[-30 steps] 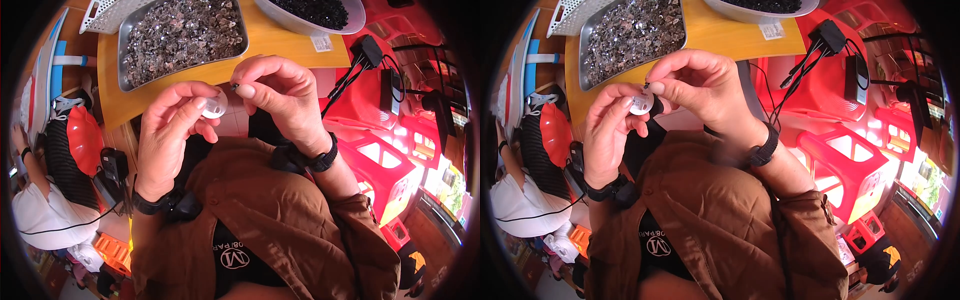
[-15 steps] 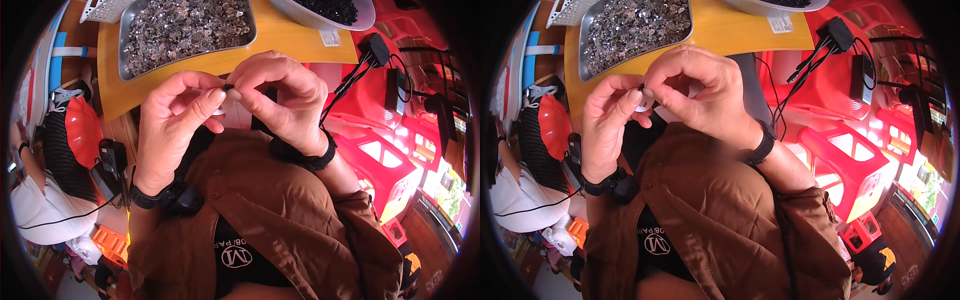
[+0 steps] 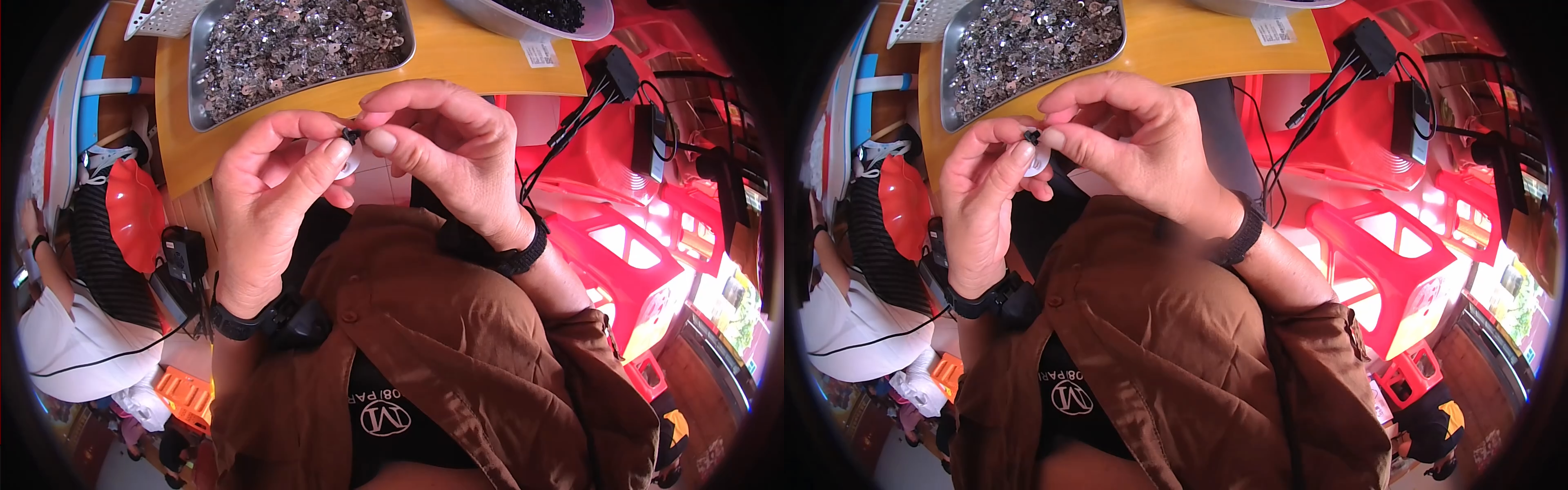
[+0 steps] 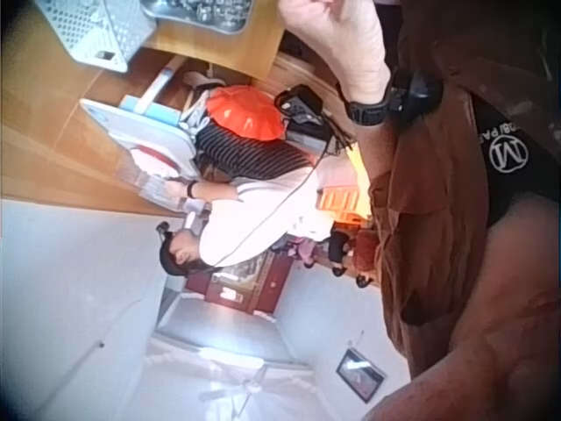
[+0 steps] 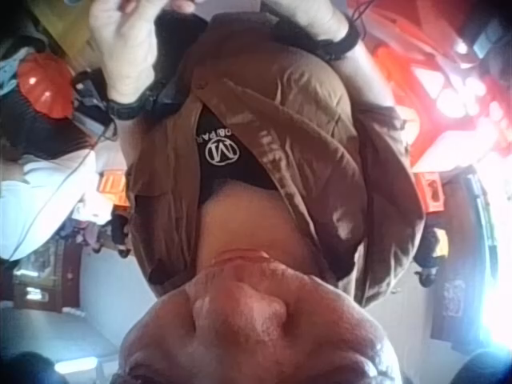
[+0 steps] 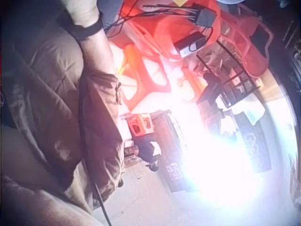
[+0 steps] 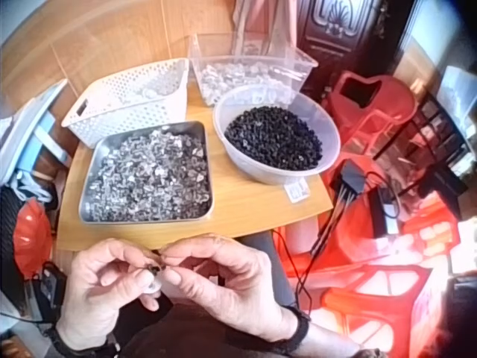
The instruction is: Assemble small black plastic components into a white circular base.
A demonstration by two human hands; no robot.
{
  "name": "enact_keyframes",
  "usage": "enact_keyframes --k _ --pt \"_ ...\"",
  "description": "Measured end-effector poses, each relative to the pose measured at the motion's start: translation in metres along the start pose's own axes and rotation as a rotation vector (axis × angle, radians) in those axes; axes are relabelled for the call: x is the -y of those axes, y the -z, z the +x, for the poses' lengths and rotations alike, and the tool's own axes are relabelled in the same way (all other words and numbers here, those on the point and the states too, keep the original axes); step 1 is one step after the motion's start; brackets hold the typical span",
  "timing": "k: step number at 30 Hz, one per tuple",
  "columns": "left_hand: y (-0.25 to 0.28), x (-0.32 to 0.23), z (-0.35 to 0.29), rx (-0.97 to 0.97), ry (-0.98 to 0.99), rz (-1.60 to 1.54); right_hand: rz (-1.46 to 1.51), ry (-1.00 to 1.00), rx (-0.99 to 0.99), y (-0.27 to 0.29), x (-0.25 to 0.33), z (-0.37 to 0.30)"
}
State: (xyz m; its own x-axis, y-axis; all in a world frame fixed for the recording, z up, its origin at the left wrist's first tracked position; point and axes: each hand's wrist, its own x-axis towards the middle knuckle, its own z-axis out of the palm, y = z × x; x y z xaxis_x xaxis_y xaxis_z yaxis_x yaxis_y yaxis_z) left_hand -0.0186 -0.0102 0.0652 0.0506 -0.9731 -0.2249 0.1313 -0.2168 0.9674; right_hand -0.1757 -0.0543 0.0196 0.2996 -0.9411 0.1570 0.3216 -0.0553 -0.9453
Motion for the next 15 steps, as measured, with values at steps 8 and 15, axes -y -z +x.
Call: enact_keyframes --k 8,15 --pt "0.0 0.0 0.0 -0.006 0.006 0.018 -0.106 0.112 0.056 0.005 -0.011 0.002" --pt "-0.001 -0.001 0.0 -0.008 0.009 0.029 -0.05 0.062 0.052 0.002 -0.004 -0.001"
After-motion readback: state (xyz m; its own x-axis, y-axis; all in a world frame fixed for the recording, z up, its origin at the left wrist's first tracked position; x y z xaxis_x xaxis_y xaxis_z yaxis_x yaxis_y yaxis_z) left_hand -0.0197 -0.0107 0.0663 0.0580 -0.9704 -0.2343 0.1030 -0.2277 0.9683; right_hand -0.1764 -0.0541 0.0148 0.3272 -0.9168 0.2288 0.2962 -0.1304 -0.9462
